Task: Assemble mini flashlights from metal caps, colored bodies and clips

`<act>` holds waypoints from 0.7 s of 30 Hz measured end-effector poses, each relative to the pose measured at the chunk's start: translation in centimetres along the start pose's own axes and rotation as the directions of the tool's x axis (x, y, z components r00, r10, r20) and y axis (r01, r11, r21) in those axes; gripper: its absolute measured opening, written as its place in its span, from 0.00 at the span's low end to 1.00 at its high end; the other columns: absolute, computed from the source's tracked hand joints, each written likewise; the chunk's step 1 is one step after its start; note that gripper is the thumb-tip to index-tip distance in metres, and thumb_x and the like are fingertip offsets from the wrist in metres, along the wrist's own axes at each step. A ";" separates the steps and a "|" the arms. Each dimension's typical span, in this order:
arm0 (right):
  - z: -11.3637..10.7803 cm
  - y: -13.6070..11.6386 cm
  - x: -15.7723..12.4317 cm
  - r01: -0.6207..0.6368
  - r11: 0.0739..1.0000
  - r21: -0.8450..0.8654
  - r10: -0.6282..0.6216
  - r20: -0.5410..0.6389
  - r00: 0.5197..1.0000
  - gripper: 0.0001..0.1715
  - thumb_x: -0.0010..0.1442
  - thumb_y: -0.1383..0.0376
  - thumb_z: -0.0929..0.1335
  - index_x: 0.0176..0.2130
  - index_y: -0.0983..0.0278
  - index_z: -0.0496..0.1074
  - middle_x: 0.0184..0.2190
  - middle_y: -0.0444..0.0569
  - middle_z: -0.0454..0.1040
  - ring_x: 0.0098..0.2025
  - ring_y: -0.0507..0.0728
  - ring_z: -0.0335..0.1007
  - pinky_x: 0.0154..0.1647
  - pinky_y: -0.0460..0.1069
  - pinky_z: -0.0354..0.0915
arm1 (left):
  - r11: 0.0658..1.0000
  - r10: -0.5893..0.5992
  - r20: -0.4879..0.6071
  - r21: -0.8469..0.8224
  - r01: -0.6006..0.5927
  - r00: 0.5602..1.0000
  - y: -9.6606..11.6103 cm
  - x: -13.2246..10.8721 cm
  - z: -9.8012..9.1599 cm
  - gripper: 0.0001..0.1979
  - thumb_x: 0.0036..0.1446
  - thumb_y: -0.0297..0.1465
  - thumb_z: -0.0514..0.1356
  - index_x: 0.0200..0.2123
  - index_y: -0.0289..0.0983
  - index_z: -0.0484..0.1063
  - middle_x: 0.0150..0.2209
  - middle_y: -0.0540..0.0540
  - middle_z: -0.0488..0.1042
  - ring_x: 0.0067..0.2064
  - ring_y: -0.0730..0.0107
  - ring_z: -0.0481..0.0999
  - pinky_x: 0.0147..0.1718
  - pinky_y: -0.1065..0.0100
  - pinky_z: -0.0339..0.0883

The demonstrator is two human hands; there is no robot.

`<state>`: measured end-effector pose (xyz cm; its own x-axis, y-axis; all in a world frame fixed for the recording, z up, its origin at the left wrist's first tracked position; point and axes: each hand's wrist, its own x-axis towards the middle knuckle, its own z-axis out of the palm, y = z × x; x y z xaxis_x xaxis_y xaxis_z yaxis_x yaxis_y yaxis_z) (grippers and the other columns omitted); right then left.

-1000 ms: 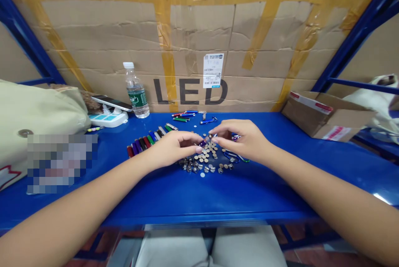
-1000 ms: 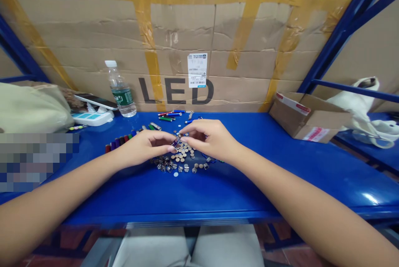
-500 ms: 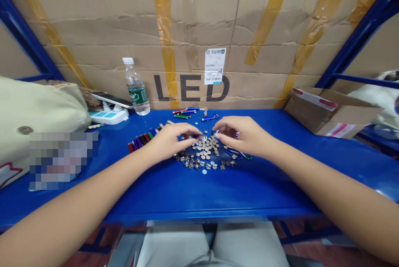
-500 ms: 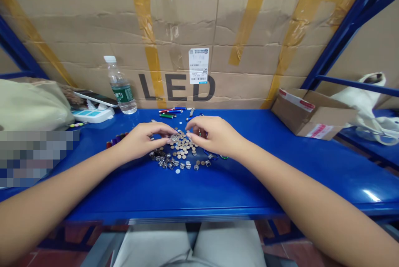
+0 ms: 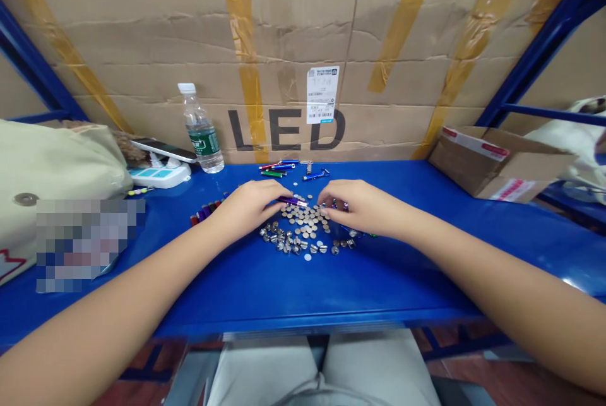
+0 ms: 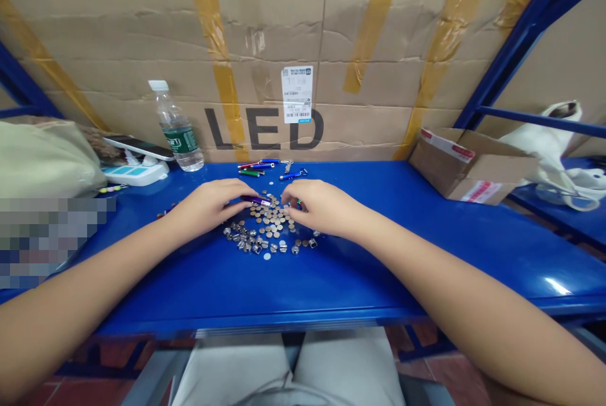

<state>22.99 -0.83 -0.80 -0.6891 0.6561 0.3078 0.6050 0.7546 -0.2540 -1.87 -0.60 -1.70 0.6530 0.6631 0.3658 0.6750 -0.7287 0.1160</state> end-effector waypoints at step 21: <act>0.6 0.8 0.0 0.030 0.999 -0.019 -0.024 0.256 0.966 0.04 0.54 0.66 0.69 0.32 0.64 0.75 0.30 0.47 0.74 0.29 0.51 0.67 0.30 0.46 0.60 | 0.977 -0.149 0.114 -0.137 0.164 0.982 0.4 -0.3 0.7 0.11 0.62 0.31 0.51 0.47 0.39 0.62 0.50 0.42 0.73 0.48 0.60 0.74 0.45 0.60 0.67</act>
<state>23.23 -0.26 -1.58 -0.7827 0.6186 0.0687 0.5916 0.7737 -0.2266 -1.51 -0.98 -2.35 0.5802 0.7793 0.2369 0.7193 -0.6267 0.2997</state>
